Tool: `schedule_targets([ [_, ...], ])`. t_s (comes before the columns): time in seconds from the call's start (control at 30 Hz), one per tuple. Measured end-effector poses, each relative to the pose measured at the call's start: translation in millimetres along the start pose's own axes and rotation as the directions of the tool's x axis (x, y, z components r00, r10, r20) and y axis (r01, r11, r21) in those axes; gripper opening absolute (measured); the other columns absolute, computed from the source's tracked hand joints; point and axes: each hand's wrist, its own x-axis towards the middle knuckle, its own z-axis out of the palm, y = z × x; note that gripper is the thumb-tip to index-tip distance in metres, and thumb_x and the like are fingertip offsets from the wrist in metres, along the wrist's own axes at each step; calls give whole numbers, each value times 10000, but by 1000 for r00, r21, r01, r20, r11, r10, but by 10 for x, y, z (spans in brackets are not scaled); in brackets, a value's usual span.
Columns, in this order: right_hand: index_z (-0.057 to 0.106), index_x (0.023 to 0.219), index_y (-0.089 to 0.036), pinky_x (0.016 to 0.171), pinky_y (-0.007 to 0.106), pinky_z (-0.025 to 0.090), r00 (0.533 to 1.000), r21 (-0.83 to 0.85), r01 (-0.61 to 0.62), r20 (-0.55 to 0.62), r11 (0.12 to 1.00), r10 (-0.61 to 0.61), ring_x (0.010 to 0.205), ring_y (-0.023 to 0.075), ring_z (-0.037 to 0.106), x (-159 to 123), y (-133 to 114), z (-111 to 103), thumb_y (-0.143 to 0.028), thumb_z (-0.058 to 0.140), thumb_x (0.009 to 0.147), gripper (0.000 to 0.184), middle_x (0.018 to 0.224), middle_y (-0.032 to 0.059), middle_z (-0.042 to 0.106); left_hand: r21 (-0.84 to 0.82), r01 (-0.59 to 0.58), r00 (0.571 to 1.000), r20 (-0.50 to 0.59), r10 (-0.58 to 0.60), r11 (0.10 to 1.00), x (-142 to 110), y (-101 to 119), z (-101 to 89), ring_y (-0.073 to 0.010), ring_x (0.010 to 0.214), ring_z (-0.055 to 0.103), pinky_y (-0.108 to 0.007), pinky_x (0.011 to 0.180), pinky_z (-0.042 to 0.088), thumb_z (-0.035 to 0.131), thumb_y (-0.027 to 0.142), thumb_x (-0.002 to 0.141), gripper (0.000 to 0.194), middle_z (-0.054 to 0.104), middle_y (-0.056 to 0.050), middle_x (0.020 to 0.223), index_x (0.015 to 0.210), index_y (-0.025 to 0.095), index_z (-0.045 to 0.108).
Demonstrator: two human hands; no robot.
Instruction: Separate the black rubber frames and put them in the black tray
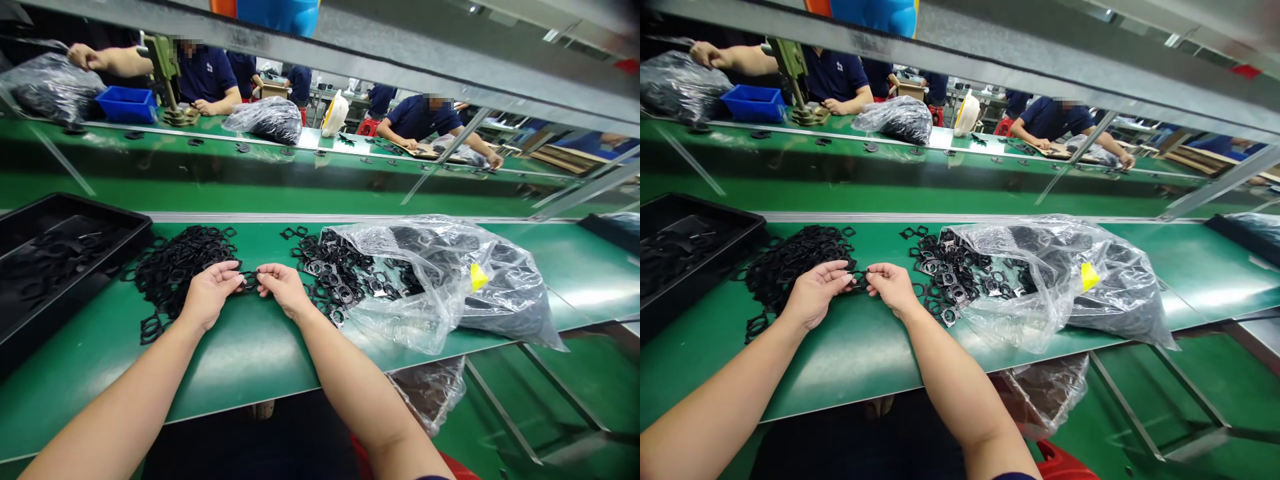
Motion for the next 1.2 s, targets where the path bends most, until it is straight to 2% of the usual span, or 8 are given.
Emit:
schedule_targets([
  [0.1, 665, 831, -124, 485, 199, 454, 994, -43, -52, 89, 998, 56, 489, 68, 559, 3, 0, -41, -379, 763, 603, 356, 601, -19, 626, -13, 21, 1000, 20, -20, 1000, -14, 17, -3, -100, 602, 609, -250, 623, 502, 820, 286, 551, 610, 670, -18, 752, 1079, 104, 575],
  [0.33, 645, 810, -130, 549, 207, 500, 985, 5, -69, 157, 998, 67, 563, 87, 618, -6, -21, -85, -423, 788, 575, 401, 648, -6, 652, 57, 50, 992, 110, -56, 997, -22, 5, -4, -120, 610, 634, -285, 660, 517, 811, 307, 579, 578, 684, -23, 742, 1070, 110, 578],
  [0.43, 648, 827, -127, 555, 211, 503, 974, -23, -81, 213, 996, 84, 560, 86, 615, -12, -48, -112, -398, 793, 577, 397, 660, 2, 665, 58, 66, 992, 100, -71, 996, -34, 20, -1, -125, 577, 628, -281, 624, 511, 824, 305, 549, 569, 678, -14, 688, 1028, 108, 587],
  [0.6, 642, 784, -119, 486, 187, 447, 975, -113, -67, 205, 991, 89, 465, 58, 540, 14, -57, -139, -368, 781, 591, 345, 552, -27, 621, 44, 108, 993, 31, -110, 993, -51, 45, 30, -121, 531, 611, -275, 583, 505, 846, 283, 485, 579, 676, -14, 641, 970, 100, 588],
  [0.83, 623, 719, -120, 460, 185, 385, 986, -190, -60, 139, 980, 87, 433, 55, 507, 38, -34, -122, -356, 766, 602, 301, 520, -21, 605, 54, 37, 999, -21, -36, 998, -25, 30, 56, -125, 509, 599, -276, 545, 502, 845, 244, 458, 491, 653, -1, 597, 864, 120, 596],
  [1.03, 604, 680, -133, 447, 205, 369, 992, -128, -36, 115, 991, 51, 430, 64, 470, 19, -29, -99, -397, 803, 546, 357, 509, -24, 578, 93, -23, 996, -84, 31, 995, -102, 60, 108, -117, 508, 587, -273, 539, 500, 835, 228, 465, 420, 640, -1, 606, 807, 129, 612],
  [1.13, 600, 694, -142, 464, 214, 392, 994, -98, 12, 105, 995, -2, 470, 75, 489, 25, -17, -99, -452, 775, 581, 374, 565, -10, 589, 101, -88, 985, -137, 102, 991, -108, 219, -15, -116, 523, 592, -277, 561, 503, 812, 263, 507, 399, 644, -10, 635, 827, 121, 621],
  [1.2, 606, 719, -142, 471, 218, 398, 996, -140, 53, 80, 989, -43, 486, 79, 490, 48, 14, -113, -493, 728, 629, 383, 596, -2, 593, 128, -161, 956, -225, 187, 979, -69, 417, -221, -119, 544, 600, -284, 591, 508, 799, 285, 527, 408, 648, -14, 656, 852, 118, 619],
])
